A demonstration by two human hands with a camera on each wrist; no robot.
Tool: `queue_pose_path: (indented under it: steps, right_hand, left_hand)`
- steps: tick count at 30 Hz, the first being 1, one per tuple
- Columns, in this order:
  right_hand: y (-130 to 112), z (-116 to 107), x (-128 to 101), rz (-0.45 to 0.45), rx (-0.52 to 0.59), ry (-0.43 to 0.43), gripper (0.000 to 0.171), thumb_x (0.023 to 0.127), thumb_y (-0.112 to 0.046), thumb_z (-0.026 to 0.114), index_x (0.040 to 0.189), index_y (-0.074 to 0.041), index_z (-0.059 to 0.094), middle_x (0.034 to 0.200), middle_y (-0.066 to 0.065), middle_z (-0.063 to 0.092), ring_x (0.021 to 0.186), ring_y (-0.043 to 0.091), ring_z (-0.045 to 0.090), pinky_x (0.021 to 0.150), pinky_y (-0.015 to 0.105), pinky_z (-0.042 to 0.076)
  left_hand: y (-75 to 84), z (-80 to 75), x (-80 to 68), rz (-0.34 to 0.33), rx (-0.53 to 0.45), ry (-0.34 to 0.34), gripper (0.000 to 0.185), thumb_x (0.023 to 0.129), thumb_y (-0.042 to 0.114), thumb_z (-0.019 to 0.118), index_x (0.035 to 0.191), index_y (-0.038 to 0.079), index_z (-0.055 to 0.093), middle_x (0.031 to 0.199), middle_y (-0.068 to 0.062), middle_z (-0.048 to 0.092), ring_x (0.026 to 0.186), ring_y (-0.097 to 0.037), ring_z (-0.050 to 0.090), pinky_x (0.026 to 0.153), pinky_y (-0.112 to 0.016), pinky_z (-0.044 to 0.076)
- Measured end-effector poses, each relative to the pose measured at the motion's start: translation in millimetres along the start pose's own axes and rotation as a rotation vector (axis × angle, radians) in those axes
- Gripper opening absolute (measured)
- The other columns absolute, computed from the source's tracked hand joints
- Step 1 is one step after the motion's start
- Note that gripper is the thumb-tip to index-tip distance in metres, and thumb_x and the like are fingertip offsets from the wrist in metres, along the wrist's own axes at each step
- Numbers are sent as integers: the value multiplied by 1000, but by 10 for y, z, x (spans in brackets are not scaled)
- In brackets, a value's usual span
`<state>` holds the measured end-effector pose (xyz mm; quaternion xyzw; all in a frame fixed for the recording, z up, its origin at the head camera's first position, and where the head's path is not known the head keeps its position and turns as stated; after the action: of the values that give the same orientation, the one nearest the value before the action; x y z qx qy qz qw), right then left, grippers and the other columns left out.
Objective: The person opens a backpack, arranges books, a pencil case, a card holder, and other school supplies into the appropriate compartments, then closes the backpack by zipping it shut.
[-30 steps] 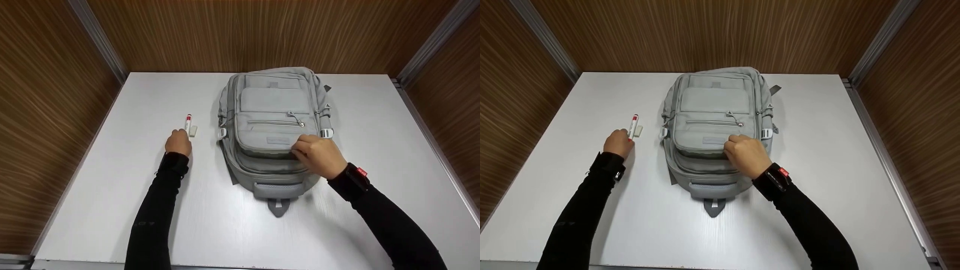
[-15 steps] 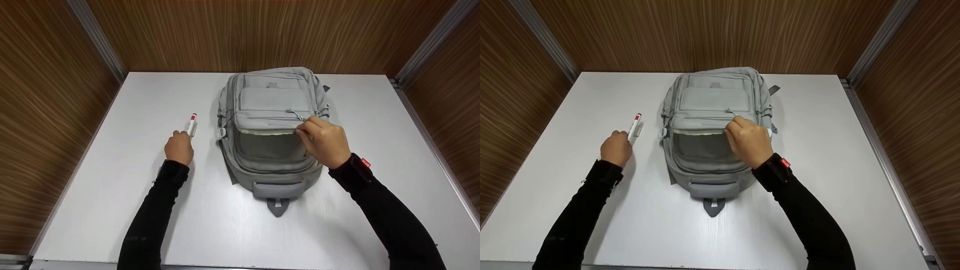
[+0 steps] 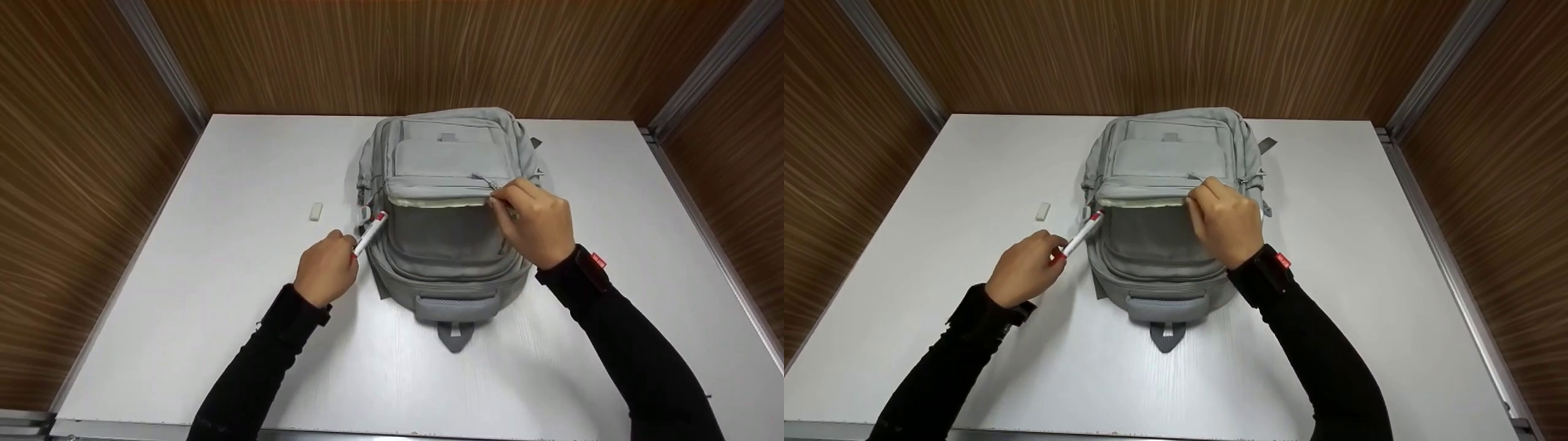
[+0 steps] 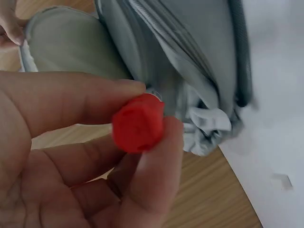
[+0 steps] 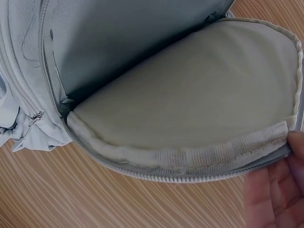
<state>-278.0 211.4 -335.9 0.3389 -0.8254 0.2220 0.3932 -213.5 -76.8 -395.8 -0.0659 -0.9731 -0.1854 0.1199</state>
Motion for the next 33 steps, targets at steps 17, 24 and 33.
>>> queue_pose_path:
  steps: [17,24,33]
  right_hand:
    - [-4,1,-59,8,33,31,4,82,-3,73,80,-2,70,73,8,65,58,21,62,48,37,48]
    - [-20,-3,-96,8,28,30,4,83,-6,73,81,-3,70,73,8,65,57,20,60,48,37,46]
    - [-47,-21,-100,0,51,36,4,81,-3,74,81,-4,70,73,7,64,58,19,59,48,36,44]
  left_hand:
    - [511,276,128,218,42,60,31,86,-5,61,111,9,72,85,-14,66,72,-27,64,57,-38,54]
    - [684,520,449,225,200,19,17,84,-6,63,97,0,72,89,-19,68,79,-30,66,69,-38,58]
    - [737,639,711,258,273,86,13,80,-9,60,79,1,69,79,-12,70,71,-29,69,58,-38,59]
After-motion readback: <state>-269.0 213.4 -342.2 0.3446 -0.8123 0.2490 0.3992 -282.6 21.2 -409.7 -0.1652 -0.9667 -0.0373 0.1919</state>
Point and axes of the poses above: each hand's wrist, its own x-axis towards the middle knuckle, its own z-axis out of the palm, y = z × x, the point moved 4 cm from there along x, towards the middle knuckle
